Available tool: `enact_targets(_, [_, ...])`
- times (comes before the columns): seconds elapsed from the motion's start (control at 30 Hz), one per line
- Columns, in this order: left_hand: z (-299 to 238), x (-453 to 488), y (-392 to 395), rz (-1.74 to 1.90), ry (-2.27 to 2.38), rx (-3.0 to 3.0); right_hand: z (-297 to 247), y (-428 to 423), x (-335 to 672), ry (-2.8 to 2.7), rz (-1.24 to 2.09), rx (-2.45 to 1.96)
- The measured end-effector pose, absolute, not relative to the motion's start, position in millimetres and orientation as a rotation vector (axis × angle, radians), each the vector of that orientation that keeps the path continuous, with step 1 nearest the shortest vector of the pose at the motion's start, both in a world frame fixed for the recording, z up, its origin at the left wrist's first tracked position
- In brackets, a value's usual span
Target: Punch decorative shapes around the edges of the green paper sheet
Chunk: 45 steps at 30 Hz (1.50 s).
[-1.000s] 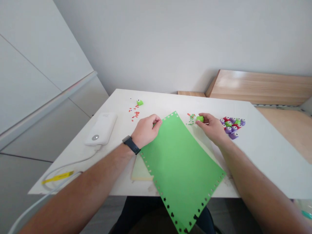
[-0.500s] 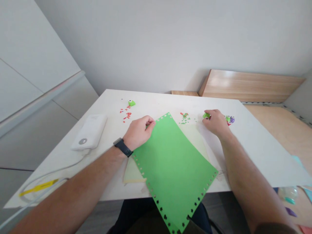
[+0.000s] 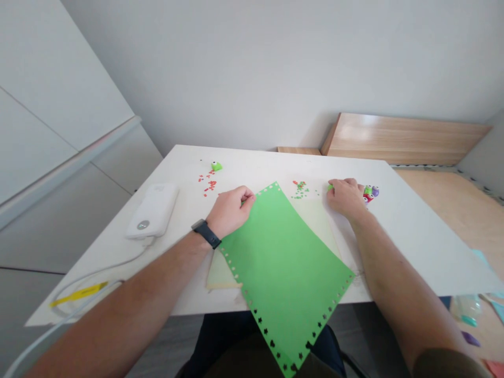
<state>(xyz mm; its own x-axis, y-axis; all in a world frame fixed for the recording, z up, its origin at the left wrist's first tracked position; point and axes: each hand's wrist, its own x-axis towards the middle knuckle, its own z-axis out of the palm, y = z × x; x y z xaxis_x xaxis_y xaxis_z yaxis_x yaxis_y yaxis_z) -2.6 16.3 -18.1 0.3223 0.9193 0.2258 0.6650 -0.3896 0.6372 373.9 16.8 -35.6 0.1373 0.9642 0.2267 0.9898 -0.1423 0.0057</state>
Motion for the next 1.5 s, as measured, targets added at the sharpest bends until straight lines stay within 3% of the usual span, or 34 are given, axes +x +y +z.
enact_targets(0.97, [-15.4,0.2,11.3,0.761,1.387,2.191,-38.6,9.0,380.2,-1.841,-0.42,-2.316])
enact_targets(1.27, [-19.7,2.9,12.0,0.728,1.418,2.225,-33.0,15.4,350.4,-1.759,-0.311,-2.024])
enact_targets(1.5, [-22.1,6.0,9.5,0.699,1.437,2.261,20.8,46.4,250.0,-2.159,-0.091,-1.483])
